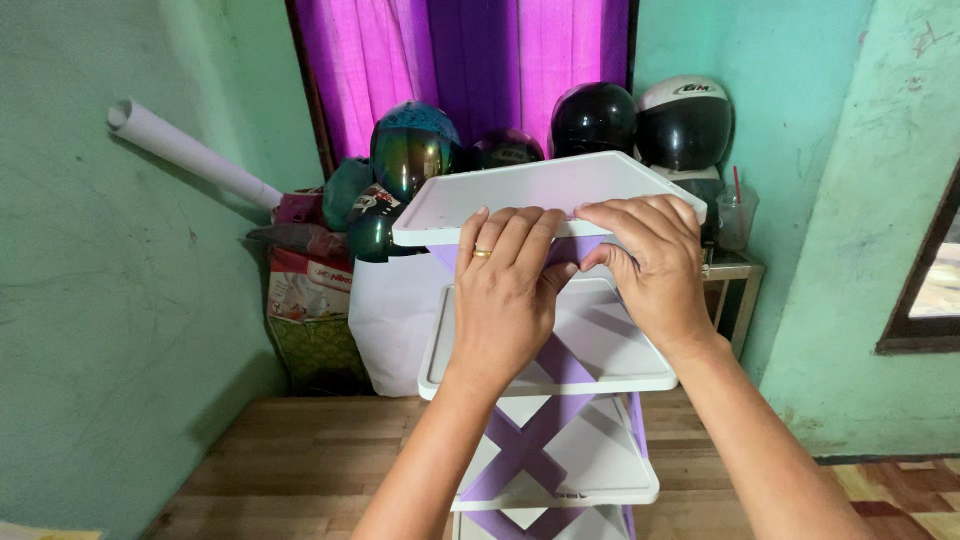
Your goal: The person assembles a multi-tiered plastic shelf by stacking white trays and inserting purple X-shaped supports between each layer. They align and secure each component by hand, building the structure upward until a four-tier shelf is completed and placed on the table.
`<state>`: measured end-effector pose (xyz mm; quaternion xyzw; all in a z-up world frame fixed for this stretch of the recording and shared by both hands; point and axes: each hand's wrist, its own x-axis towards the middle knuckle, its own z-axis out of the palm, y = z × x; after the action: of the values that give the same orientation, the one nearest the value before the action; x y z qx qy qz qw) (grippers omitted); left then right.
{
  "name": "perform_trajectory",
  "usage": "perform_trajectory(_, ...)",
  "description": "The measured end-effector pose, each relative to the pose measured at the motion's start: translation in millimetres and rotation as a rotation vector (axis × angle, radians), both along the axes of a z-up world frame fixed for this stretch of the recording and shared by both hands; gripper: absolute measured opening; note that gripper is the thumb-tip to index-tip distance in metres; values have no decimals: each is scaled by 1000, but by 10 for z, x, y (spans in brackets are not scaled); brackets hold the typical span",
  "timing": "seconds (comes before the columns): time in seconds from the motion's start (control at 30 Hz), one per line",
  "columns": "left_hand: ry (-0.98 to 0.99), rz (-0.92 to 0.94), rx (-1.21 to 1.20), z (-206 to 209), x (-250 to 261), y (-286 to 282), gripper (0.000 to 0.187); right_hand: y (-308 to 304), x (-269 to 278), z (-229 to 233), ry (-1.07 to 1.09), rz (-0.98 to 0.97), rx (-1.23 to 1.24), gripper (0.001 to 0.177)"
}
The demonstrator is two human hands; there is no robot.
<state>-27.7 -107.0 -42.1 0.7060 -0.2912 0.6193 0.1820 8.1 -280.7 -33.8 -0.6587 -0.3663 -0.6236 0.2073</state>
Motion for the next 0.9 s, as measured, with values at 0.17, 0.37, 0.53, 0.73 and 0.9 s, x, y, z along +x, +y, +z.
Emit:
perform_trajectory(0.17, -16, -8, -28, -31, 38, -15, 47, 14, 39, -38, -27, -22, 29, 36)
perform_trajectory(0.37, -14, -24, -43, -50, 61, -27, 44, 21, 63, -61, -50, -16, 46, 37)
perform_trajectory(0.53, -19, 13, -28, -53, 50, -33, 45, 47, -24, -23, -7, -14, 39, 35)
perform_trajectory(0.73, 25, 73, 65, 4, -30, 21, 58, -104, -157, -37, 17, -34, -110, 54)
perform_trajectory(0.9, 130, 225, 132, 27, -47, -25, 67, -401, 5, -474, 3, -76, 259, 53)
